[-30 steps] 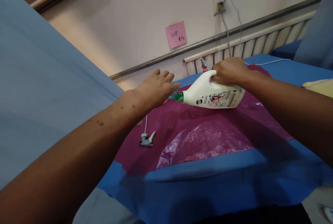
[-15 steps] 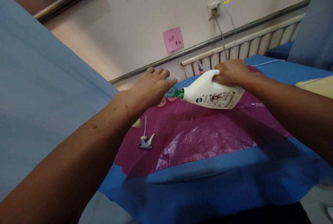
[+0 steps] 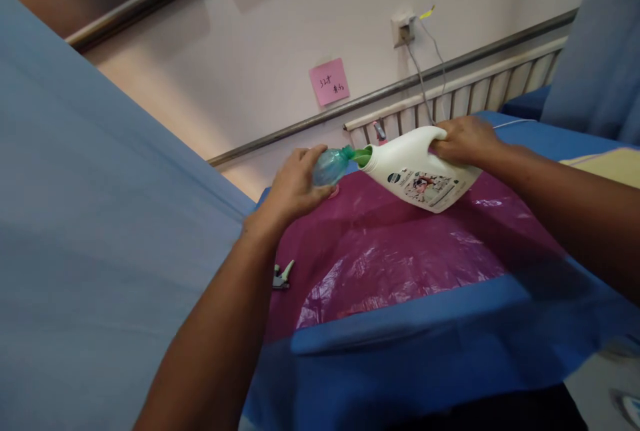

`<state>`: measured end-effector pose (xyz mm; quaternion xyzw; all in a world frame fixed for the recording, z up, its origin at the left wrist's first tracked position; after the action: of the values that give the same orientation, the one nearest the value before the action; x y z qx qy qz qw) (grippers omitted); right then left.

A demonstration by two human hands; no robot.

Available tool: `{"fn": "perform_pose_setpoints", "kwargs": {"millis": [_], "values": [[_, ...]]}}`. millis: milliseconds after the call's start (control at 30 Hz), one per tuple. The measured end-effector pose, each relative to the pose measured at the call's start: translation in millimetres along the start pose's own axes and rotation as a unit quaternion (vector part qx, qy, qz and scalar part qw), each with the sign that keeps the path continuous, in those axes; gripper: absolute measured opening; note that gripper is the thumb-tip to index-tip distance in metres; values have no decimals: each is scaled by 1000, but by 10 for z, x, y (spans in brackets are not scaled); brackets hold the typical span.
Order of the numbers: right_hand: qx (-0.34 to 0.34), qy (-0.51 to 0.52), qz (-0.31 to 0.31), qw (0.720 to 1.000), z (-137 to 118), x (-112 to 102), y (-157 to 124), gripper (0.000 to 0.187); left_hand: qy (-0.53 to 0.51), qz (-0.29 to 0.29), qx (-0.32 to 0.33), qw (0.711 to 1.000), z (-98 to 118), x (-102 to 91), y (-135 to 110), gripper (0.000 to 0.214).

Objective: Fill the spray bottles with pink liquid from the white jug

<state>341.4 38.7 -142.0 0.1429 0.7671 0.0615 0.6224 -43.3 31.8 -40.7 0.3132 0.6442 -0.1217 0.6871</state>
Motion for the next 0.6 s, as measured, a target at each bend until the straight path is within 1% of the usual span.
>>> {"fn": "perform_pose_setpoints", "kwargs": {"millis": [67, 133, 233, 300, 367, 433, 533, 600], "values": [[37, 16, 2, 999, 129, 24, -49, 51, -94, 33, -29, 995, 24, 253, -26, 85], [70, 33, 4, 997, 263, 44, -113, 50, -177, 61, -66, 980, 71, 539, -70, 84], [101, 50, 5, 994, 468, 92, -227, 50, -289, 75, -130, 945, 154, 946, -161, 81], [129, 71, 16, 989, 602, 143, -312, 46, -335, 81, -169, 923, 197, 1153, -219, 80], [158, 107, 32, 981, 720, 205, -396, 39, -366, 86, -206, 904, 217, 1300, -256, 77], [175, 135, 43, 974, 810, 263, -470, 31, -395, 91, -229, 885, 219, 1406, -265, 73], [169, 138, 44, 975, 873, 297, -556, 23, -434, 100, -234, 864, 226, 1537, -241, 73], [157, 154, 57, 974, 870, 260, -618, 13, -448, 114, -235, 855, 256, 1617, -227, 75]]}}
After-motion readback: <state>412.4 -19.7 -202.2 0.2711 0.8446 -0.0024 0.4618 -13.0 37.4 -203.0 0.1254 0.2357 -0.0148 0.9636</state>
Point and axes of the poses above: each hand's wrist, its own y-axis towards the middle knuckle, its own x-axis out of the palm, z = x × y, the point moved 1 cm from there along y, towards the middle knuckle, and after that the axes turned 1 degree about -z, right-handed, at the moved point
